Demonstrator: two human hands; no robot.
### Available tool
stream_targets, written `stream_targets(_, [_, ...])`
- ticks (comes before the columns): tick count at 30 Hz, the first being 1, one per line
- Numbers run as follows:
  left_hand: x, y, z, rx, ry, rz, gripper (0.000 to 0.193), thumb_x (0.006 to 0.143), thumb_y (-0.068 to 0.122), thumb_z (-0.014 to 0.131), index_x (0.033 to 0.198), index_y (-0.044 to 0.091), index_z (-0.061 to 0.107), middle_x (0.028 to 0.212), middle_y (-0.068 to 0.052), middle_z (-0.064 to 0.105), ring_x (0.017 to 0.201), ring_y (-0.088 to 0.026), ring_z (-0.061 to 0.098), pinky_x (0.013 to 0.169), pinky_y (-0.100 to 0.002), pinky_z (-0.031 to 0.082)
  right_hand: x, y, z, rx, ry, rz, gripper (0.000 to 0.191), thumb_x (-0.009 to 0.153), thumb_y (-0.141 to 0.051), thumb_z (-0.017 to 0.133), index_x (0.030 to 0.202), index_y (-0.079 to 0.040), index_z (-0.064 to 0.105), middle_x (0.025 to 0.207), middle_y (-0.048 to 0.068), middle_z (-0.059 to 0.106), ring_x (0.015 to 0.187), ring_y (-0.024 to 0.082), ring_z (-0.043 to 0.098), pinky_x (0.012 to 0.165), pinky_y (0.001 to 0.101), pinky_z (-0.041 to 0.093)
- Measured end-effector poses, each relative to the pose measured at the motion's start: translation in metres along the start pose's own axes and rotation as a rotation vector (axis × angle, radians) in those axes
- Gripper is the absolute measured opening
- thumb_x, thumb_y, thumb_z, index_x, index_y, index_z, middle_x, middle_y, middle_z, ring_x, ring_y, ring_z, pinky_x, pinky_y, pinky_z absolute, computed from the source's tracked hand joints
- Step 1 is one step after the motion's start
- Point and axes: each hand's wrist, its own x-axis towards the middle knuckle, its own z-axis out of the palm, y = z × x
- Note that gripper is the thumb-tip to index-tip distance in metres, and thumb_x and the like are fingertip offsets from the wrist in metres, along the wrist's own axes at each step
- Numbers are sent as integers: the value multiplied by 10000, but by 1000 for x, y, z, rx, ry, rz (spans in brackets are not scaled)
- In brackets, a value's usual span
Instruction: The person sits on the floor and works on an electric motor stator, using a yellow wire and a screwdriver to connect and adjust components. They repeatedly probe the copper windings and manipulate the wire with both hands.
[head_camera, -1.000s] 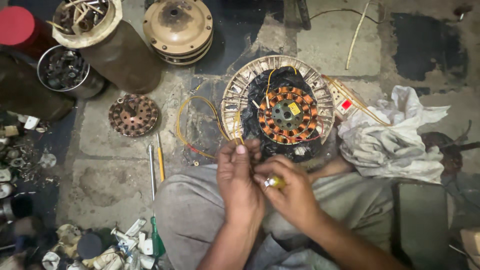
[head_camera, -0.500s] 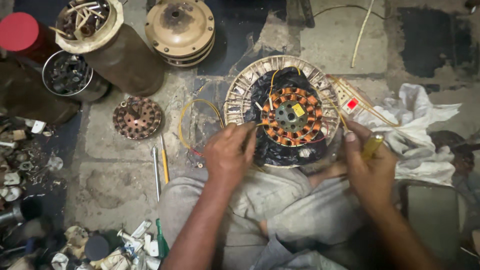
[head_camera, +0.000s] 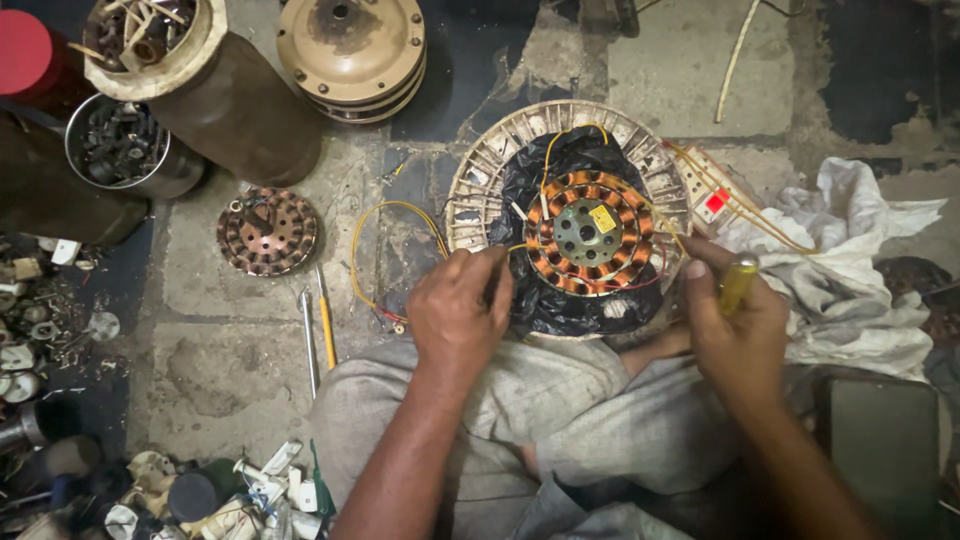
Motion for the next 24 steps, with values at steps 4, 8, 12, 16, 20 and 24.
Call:
stream_targets(4, [0, 0, -1, 30, -14, 26, 162, 840, 124, 817, 973, 113, 724, 751, -65, 644, 657, -249, 654, 609, -404, 525, 6, -10, 5, -111, -76, -7, 258, 1055, -174, 629, 1266, -59, 724, 790, -30, 650, 726, 36, 545, 659, 225, 456])
stream_targets(8, [1, 0, 0, 29, -8, 40, 164, 832, 117, 819, 965, 108, 724, 753, -66, 647, 659, -247, 652, 608, -401, 524, 13, -15, 11, -190, -94, -32, 253, 1052, -181, 632, 1257, -79, 740, 762, -16, 646, 698, 52, 527, 656, 239, 457])
stream_targets(12, [0, -1, 2, 10, -24, 11, 144, 849, 119, 823, 958, 101, 729, 726, -53, 644, 630, -216, 649, 595, -387, 526, 13, -14, 12, -177, -83, -42, 254, 1053, -179, 627, 1260, -77, 734, 789, -27, 667, 714, 42, 552, 658, 234, 466])
stream_targets(16, [-2, -2, 3, 14, -11, 17, 146, 838, 120, 818, 951, 98, 729, 736, -57, 652, 649, -223, 655, 616, -391, 534, 8, -11, 9, -186, -68, -15, 262, 1051, -179, 629, 1267, -79, 740, 782, -18, 662, 698, 51, 543, 630, 245, 451])
stream_targets(20, [-2, -2, 5, 18, -43, -5, 129, 866, 125, 825, 955, 100, 734, 730, -47, 668, 623, -191, 662, 602, -373, 542, 8, -8, 10, -131, -65, -5, 260, 1059, -177, 626, 1268, -66, 735, 795, -17, 661, 718, 51, 559, 649, 240, 465])
stream_targets(24, [-2, -3, 4, 33, -24, 13, 149, 834, 127, 819, 950, 99, 729, 744, -56, 671, 655, -213, 670, 626, -382, 548, 10, -7, 11, -130, -45, -22, 252, 1061, -175, 630, 1248, -36, 726, 842, -1, 690, 783, 51, 593, 709, 236, 491])
